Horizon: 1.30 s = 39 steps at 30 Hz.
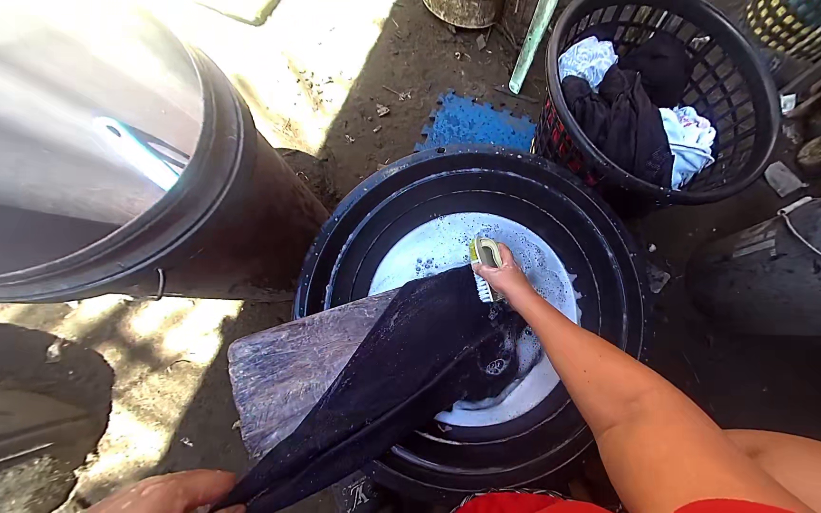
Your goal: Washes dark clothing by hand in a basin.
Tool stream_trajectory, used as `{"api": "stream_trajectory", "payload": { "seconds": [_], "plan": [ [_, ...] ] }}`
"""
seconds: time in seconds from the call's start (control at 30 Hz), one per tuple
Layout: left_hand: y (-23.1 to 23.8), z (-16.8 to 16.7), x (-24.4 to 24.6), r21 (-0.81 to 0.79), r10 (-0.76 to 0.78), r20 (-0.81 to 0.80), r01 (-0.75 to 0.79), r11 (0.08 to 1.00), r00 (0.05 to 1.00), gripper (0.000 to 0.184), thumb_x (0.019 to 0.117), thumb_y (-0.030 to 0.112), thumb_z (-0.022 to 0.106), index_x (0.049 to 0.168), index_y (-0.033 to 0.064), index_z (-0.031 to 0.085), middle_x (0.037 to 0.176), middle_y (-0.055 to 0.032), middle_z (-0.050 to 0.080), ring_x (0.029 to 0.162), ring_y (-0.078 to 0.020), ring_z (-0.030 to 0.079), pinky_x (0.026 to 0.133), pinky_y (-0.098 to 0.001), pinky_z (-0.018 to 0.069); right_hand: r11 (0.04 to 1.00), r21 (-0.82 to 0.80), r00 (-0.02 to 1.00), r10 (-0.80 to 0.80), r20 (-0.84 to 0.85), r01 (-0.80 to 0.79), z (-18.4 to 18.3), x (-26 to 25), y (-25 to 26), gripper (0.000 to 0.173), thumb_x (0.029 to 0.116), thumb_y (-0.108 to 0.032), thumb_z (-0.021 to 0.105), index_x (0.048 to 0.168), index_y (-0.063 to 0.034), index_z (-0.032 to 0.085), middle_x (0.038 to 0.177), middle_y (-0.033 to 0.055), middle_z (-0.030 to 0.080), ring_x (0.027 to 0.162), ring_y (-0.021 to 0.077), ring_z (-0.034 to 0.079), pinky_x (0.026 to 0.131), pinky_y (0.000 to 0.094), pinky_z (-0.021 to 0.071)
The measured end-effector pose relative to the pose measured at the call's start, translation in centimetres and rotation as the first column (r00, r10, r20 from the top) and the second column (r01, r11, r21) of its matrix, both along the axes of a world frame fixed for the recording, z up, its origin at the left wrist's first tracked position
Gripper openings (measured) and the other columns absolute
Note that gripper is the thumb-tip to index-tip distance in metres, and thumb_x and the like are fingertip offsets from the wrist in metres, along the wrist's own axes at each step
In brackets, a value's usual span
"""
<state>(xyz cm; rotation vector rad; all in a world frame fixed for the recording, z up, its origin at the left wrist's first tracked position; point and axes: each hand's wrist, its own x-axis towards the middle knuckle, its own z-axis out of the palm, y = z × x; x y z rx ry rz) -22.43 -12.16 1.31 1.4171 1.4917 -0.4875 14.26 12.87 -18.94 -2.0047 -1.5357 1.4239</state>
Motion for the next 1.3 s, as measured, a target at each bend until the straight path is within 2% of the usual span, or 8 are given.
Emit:
{"api": "stream_trajectory", "payload": {
  "seconds": [0.1,0.23,0.4,0.53,0.8,0.97,1.17,1.3],
  "plan": [
    [0.9,1.9,1.2,0.226,0.000,0.162,-0.037,0.974,0.987,0.032,0.0994,0.014,0.062,0.093,-0.0170,0.067,0.096,-0.0372,0.066,0.096,-0.0517,0.065,0.087,-0.0671,0.0472,0.997,0.019,0.993,0.083,-0.088,-0.081,0.1,-0.9,-1.5,0.082,0.0902,-0.030,0.079,0.158,-0.0125,0.036,0.145,0.0226,0.056,0.131,0.0370,0.057,0.109,0.0598,0.0452],
    [2.8,0.3,3.0,0.457,-0.008,-0.027,0.020,0.889,1.000,0.029,0.0960,0.021,0.068,0.111,-0.0040,0.069,0.111,-0.0277,0.068,0.104,-0.0470,0.066,0.088,-0.0682,0.0490,0.950,0.223,0.951,0.259,-0.168,-0.219,4.7,-1.2,-1.6,0.082,0.0865,-0.024,0.082,0.155,-0.0057,0.040,0.144,0.0237,0.056,0.131,0.0339,0.057,0.111,0.0533,0.0453],
    [10.8,-3.9,10.6,0.650,-0.033,0.117,-0.051,0.758,0.993,0.106,0.0791,0.050,0.081,0.160,0.0043,0.029,0.162,-0.0214,0.034,0.146,-0.0427,0.038,0.114,-0.0675,0.0328,0.918,0.208,0.658,0.388,-0.645,-0.338,17.8,-1.8,-2.1,0.080,0.0868,-0.012,0.074,0.155,-0.0043,0.032,0.118,0.0173,0.063,0.099,0.0193,0.065,0.086,0.0370,0.0565],
    [14.4,-3.6,17.9,0.522,0.054,0.328,-0.229,0.822,0.943,0.042,0.0983,0.035,0.069,0.124,0.0011,0.065,0.111,-0.0201,0.070,0.108,-0.0337,0.066,0.097,-0.0614,0.0466,0.922,0.273,0.522,0.382,-0.762,-0.276,21.3,-0.4,-3.2,0.077,0.0857,-0.018,0.067,0.153,-0.0062,0.032,0.107,0.0081,0.061,0.088,0.0115,0.063,0.079,0.0301,0.0558],
    [12.7,7.7,21.6,0.101,0.576,0.560,-0.739,0.666,0.596,0.040,0.1069,0.045,0.046,0.114,0.0111,0.066,0.086,-0.0050,0.073,0.073,-0.0150,0.072,0.066,-0.0350,0.0625,0.981,-0.167,0.573,-0.083,-0.815,-0.096,10.1,4.9,-6.4,0.075,0.0961,-0.034,0.061,0.159,-0.0174,0.024,0.125,0.0129,0.062,0.103,0.0188,0.065,0.088,0.0393,0.0561],
    [10.4,16.3,25.4,0.039,0.518,0.756,-0.818,0.574,0.400,0.041,0.1079,0.046,0.041,0.109,0.0158,0.069,0.088,-0.0036,0.073,0.076,-0.0138,0.072,0.064,-0.0348,0.0628,0.960,-0.256,0.626,-0.133,-0.768,-0.110,11.2,6.1,-9.9,0.064,0.1023,-0.025,0.057,0.157,-0.0179,0.026,0.121,0.0114,0.062,0.099,0.0163,0.064,0.084,0.0367,0.0556],
    [7.7,21.9,25.0,0.191,0.132,0.926,-0.739,0.646,0.354,0.040,0.1102,0.039,0.031,0.117,0.0223,0.066,0.106,0.0004,0.072,0.097,-0.0109,0.071,0.079,-0.0341,0.0629,0.999,-0.004,0.143,-0.009,-0.990,0.036,19.4,11.3,-8.4,0.062,0.0798,-0.039,0.074,0.133,-0.0218,0.047,0.097,0.0007,0.071,0.080,0.0130,0.070,0.064,0.0318,0.0607],
    [5.5,21.8,20.9,0.288,0.054,0.923,-0.778,0.558,0.380,0.036,0.1074,0.044,0.036,0.122,0.0243,0.062,0.109,0.0013,0.070,0.101,-0.0136,0.069,0.084,-0.0383,0.0604,0.941,0.147,0.028,0.146,-0.989,0.305,25.8,13.1,-7.2,0.061,0.0818,-0.040,0.075,0.132,-0.0200,0.047,0.101,0.0030,0.069,0.083,0.0141,0.070,0.066,0.0326,0.0610]
  ]
}}
